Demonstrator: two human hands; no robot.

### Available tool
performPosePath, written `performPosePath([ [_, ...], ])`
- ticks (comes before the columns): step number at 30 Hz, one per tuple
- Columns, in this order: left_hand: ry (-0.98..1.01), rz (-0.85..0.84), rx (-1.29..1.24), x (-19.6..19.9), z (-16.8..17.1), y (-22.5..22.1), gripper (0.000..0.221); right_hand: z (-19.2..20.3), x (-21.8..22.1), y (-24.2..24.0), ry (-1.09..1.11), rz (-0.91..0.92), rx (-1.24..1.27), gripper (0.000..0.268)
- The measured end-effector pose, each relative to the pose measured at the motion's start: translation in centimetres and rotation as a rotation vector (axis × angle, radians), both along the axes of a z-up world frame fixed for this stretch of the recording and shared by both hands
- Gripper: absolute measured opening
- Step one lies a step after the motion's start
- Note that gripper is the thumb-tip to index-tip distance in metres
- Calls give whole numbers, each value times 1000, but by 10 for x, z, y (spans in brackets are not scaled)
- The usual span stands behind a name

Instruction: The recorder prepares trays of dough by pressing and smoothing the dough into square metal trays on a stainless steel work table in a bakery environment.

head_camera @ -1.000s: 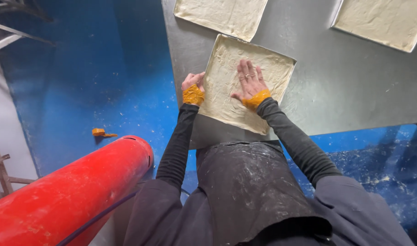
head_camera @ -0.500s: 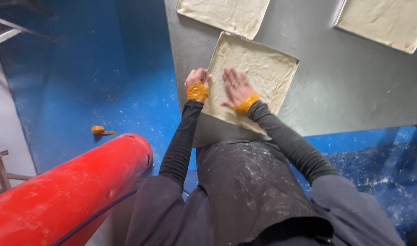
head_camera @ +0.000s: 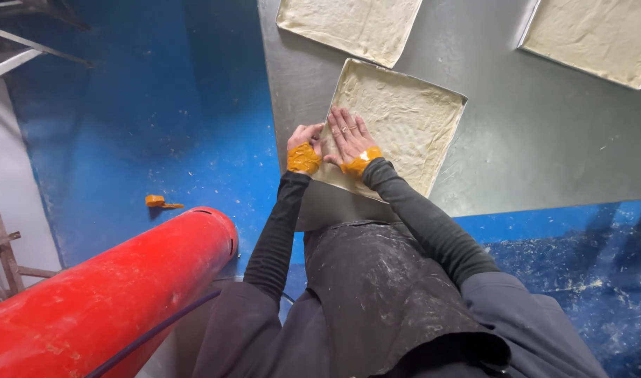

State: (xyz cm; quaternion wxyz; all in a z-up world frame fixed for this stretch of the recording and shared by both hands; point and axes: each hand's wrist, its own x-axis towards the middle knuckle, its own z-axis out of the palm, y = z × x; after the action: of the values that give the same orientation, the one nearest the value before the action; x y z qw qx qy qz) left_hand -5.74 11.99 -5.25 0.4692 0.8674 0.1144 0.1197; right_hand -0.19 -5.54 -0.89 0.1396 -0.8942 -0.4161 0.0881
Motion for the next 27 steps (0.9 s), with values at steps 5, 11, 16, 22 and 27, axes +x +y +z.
performPosePath([
  [5,21,41,-28,-3,-2,-4,38,3,25,-7,107,-31,-43,102],
  [11,16,44,-4,-5,-8,-7,37,10,65,-53,168,-29,-39,98],
  [16,48,48,5,-7,-8,-7,38,39,34,-118,107,-139,-22,99],
  [22,29,4,-16,2,-2,-1,37,12,-52,-132,-48,230,-125,101],
  [27,23,-34,16,3,4,-1,37,19,-45,-116,26,101,-38,100],
])
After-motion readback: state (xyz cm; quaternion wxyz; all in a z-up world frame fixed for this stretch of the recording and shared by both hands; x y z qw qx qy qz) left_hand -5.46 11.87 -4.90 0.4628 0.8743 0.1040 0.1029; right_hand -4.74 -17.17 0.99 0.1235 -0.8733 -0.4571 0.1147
